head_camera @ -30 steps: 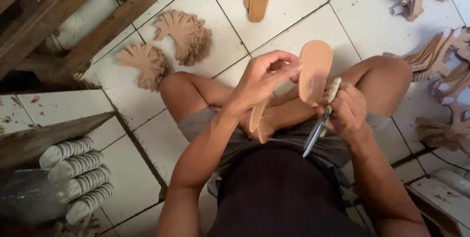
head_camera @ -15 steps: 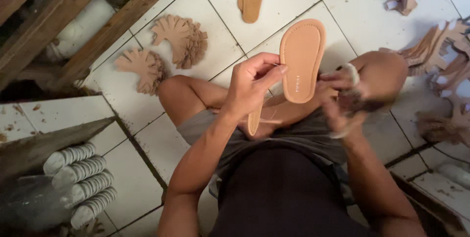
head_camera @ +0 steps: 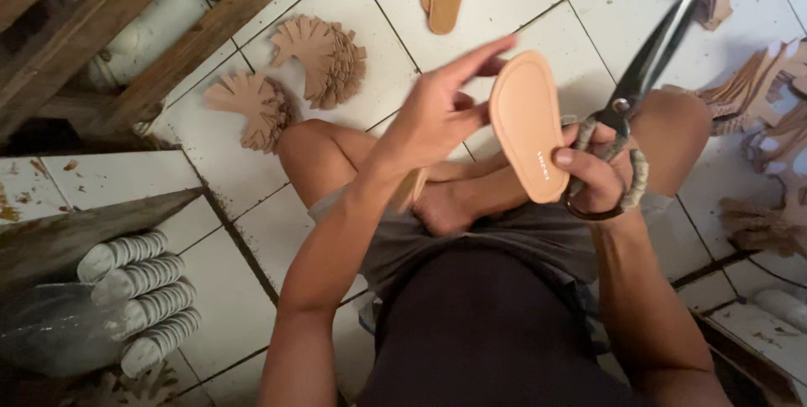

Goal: The person sits on the floor and uses shears to trim the edges of a beige shoe sole. They repeatedly rotate the sole to cut along the perimeter, removing excess material and placing the trimmed pieces on the floor.

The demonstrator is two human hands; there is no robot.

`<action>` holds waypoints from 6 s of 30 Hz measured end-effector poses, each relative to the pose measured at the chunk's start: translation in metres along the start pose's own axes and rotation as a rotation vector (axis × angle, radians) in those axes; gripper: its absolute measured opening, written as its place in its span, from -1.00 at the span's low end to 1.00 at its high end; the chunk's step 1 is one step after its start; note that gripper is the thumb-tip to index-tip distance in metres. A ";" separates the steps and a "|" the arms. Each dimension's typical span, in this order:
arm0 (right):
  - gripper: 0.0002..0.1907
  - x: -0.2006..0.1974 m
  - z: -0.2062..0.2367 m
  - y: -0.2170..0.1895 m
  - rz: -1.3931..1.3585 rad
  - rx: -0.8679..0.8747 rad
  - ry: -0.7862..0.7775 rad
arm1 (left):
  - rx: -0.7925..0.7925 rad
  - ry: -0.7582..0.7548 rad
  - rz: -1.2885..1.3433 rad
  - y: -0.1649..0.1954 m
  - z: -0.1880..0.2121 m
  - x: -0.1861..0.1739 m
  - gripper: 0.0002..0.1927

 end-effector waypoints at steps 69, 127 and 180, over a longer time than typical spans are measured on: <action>-0.83 0.022 0.005 -0.027 0.612 -0.267 0.227 | -0.395 0.059 0.047 -0.083 0.049 0.001 -0.65; -0.79 0.049 -0.045 -0.013 0.577 -0.188 0.106 | -0.192 -0.003 0.541 -0.087 0.029 -0.029 -0.51; -0.01 0.018 0.016 -0.017 0.251 0.348 -0.564 | 0.106 0.146 0.039 0.026 0.049 -0.019 -0.64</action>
Point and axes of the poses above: each hand's wrist, its own z-axis away from the middle knuckle, its own x-axis out of the palm, y = z × x, the point moved 3 cm from there along -z, towards the middle knuckle, and after that the axes turned 1 degree about x, right-handed, at the moved point
